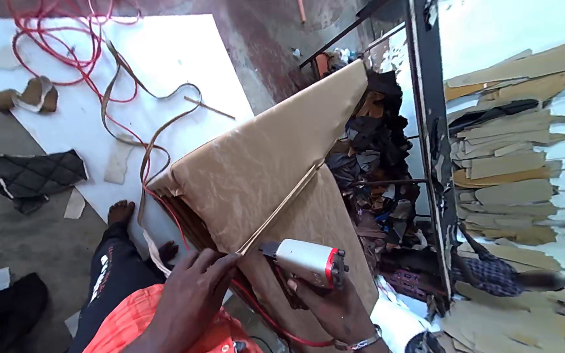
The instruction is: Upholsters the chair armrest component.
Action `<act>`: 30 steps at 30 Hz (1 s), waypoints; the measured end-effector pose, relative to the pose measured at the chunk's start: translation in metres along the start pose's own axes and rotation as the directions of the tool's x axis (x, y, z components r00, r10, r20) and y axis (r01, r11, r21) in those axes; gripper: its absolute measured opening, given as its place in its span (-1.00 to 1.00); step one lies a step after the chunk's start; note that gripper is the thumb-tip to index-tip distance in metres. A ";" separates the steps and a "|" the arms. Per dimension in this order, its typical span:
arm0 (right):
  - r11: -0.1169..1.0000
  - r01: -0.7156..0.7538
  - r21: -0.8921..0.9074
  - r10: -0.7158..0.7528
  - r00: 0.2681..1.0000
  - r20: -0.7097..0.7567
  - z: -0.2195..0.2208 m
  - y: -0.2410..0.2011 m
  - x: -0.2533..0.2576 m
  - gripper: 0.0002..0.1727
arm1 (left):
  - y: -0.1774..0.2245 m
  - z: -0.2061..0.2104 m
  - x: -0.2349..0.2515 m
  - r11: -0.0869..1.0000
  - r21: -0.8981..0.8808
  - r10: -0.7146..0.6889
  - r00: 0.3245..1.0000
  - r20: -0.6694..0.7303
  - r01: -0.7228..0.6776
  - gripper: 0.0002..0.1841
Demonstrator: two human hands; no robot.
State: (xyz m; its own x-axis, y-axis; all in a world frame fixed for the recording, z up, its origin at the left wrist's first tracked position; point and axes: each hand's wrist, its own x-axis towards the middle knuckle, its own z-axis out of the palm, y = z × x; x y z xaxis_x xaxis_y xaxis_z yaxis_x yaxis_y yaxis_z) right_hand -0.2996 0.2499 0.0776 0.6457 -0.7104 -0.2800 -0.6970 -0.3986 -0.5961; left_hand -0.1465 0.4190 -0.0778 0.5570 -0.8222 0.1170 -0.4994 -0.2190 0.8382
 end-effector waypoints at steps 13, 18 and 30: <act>0.926 -0.178 -0.332 0.073 0.949 -0.305 -0.111 0.050 0.049 -0.37 | 0.075 0.067 0.147 0.969 0.219 -0.158 0.970 0.187 0.116 -0.74; 0.917 -0.063 -0.394 -0.036 0.970 -0.238 -0.118 0.068 0.098 -0.43 | 0.089 0.099 0.198 0.972 0.167 -0.202 0.955 0.216 0.168 -0.76; 0.868 0.018 -0.496 -0.037 0.999 -0.027 -0.114 0.065 0.174 -0.45 | 0.084 0.103 0.204 0.938 0.341 -0.038 0.960 0.278 -0.061 -0.55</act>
State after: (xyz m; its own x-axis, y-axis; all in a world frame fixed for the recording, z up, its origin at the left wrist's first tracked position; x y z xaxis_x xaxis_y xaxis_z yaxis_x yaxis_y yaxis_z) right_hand -0.2675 0.0344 0.0756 0.6622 -0.7108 -0.2373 -0.7478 -0.6470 -0.1489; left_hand -0.1431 0.1784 -0.0386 0.3692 -0.9269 -0.0677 -0.7288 -0.3340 0.5977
